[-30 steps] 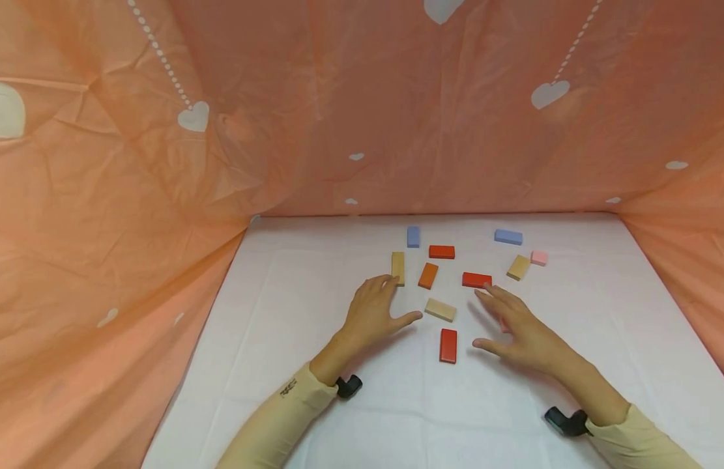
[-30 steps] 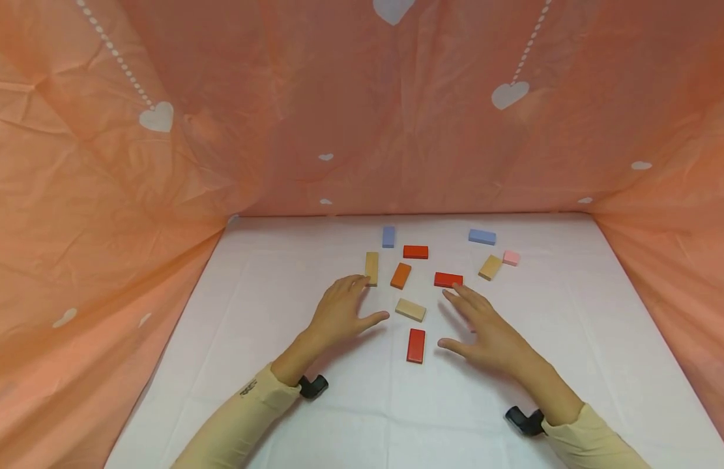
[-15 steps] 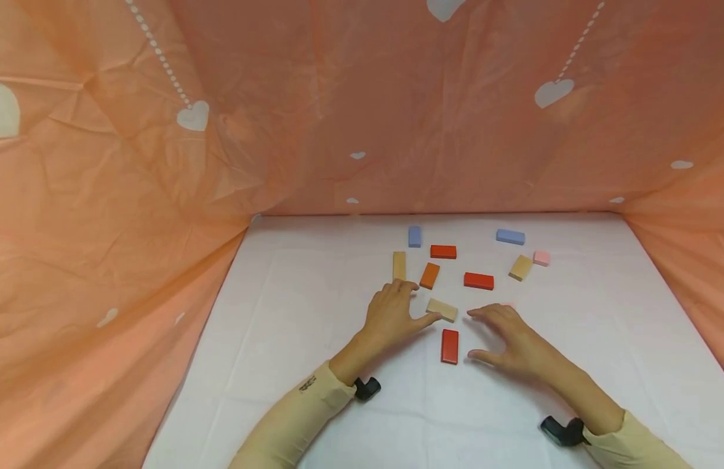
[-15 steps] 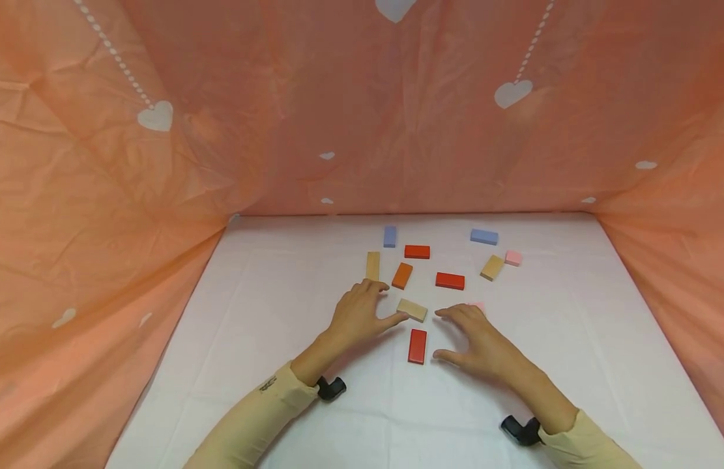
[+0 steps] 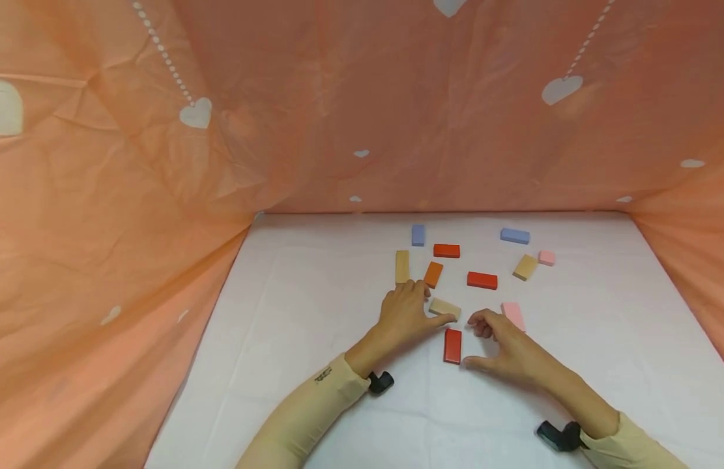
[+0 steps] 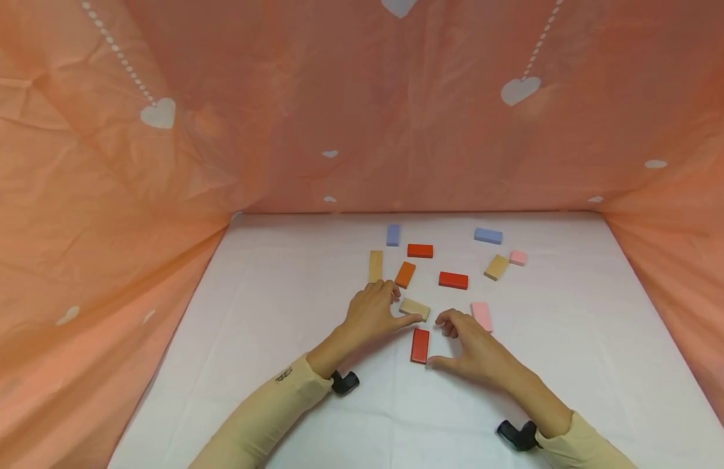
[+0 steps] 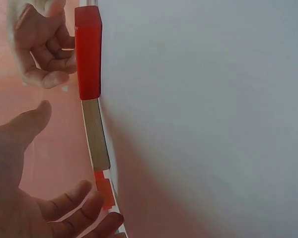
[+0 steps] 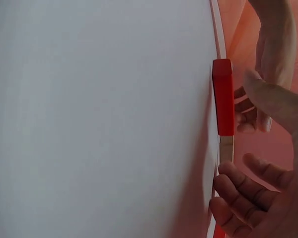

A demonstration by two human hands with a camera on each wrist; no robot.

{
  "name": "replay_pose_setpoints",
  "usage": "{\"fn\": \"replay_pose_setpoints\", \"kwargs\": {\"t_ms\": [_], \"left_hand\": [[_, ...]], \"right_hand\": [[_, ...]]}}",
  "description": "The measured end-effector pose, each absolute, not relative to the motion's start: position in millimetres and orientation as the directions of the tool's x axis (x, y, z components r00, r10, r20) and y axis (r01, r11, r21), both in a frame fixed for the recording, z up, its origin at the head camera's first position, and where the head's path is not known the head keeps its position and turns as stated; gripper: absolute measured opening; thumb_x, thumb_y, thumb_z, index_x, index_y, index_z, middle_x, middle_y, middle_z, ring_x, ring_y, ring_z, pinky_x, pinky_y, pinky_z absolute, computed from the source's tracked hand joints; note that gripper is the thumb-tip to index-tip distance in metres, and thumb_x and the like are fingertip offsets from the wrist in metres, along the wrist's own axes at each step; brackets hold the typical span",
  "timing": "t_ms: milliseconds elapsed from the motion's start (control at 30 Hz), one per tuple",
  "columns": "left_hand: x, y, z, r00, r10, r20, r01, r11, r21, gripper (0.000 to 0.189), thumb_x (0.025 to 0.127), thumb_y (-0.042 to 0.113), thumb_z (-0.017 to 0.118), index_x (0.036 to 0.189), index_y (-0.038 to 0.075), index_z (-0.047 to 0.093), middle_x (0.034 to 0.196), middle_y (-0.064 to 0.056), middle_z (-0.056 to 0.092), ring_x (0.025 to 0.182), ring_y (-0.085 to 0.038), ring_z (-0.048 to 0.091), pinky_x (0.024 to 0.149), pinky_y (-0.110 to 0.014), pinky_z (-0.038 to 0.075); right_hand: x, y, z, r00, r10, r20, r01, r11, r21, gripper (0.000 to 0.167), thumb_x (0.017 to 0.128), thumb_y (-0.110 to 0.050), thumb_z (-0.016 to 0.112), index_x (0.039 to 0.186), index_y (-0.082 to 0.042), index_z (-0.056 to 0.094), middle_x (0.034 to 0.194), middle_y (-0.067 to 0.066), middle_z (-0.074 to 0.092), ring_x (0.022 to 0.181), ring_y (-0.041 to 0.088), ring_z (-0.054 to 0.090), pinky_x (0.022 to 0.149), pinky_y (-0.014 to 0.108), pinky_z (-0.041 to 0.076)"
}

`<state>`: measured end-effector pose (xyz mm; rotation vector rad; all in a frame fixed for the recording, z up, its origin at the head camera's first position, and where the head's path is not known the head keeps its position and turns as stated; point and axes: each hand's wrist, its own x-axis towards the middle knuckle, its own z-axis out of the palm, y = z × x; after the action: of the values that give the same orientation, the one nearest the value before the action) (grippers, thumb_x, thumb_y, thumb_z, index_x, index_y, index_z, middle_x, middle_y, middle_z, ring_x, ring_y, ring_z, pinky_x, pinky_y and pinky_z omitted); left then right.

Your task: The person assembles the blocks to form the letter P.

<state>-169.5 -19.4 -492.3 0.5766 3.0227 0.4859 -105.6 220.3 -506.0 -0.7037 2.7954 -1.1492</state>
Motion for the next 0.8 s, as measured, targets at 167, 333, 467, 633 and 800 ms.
{"fn": "replay_pose_setpoints", "kwargs": {"t_ms": [167,333,467,633,800], "left_hand": [[-170.6,-14.6,-492.8,-0.936,0.352,0.013,0.341,0.898,0.277,0.065,0.088,0.076,0.072,0.112,0.017,0.063,0.095,0.004,0.057,0.093,-0.015,0.057,0.080,-0.030,0.046],[-171.2,-9.7,-494.0,-0.940,0.341,-0.011,0.328,0.911,0.248,0.068,0.088,0.079,0.069,0.113,0.016,0.062,0.097,0.003,0.057,0.098,-0.017,0.056,0.085,-0.032,0.048],[-172.4,-6.6,-495.0,-0.942,0.337,-0.016,0.326,0.921,0.214,0.071,0.087,0.080,0.068,0.114,0.015,0.063,0.099,0.001,0.058,0.100,-0.019,0.056,0.089,-0.035,0.049],[-173.6,-3.7,-496.9,-0.942,0.336,-0.018,0.328,0.928,0.176,0.074,0.087,0.082,0.067,0.114,0.014,0.064,0.103,-0.001,0.061,0.104,-0.021,0.056,0.094,-0.038,0.050],[-174.6,-0.1,-497.3,-0.942,0.333,-0.031,0.325,0.933,0.153,0.081,0.086,0.084,0.066,0.121,0.011,0.065,0.111,-0.004,0.064,0.110,-0.024,0.057,0.100,-0.041,0.050]], "right_hand": [[-103.7,215.3,-509.8,-0.897,-0.430,0.103,-0.386,0.646,-0.659,0.066,0.077,-0.041,0.099,0.123,-0.009,0.063,0.106,-0.005,0.061,0.099,0.011,0.056,0.088,0.032,0.053],[-102.1,212.0,-510.5,-0.902,-0.419,0.100,-0.380,0.663,-0.645,0.067,0.076,-0.045,0.099,0.122,-0.010,0.065,0.106,-0.005,0.061,0.098,0.012,0.055,0.088,0.034,0.053],[-102.2,209.8,-509.2,-0.907,-0.408,0.107,-0.381,0.682,-0.624,0.066,0.074,-0.048,0.098,0.120,-0.012,0.067,0.106,-0.007,0.062,0.098,0.013,0.056,0.087,0.036,0.053],[-103.0,206.3,-510.1,-0.912,-0.398,0.099,-0.375,0.712,-0.594,0.066,0.074,-0.050,0.098,0.120,-0.015,0.067,0.107,-0.008,0.061,0.099,0.012,0.057,0.088,0.038,0.055],[-101.7,205.7,-510.4,-0.915,-0.392,0.093,-0.371,0.730,-0.575,0.064,0.075,-0.050,0.097,0.119,-0.015,0.066,0.106,-0.008,0.061,0.100,0.012,0.057,0.088,0.038,0.054]]}}
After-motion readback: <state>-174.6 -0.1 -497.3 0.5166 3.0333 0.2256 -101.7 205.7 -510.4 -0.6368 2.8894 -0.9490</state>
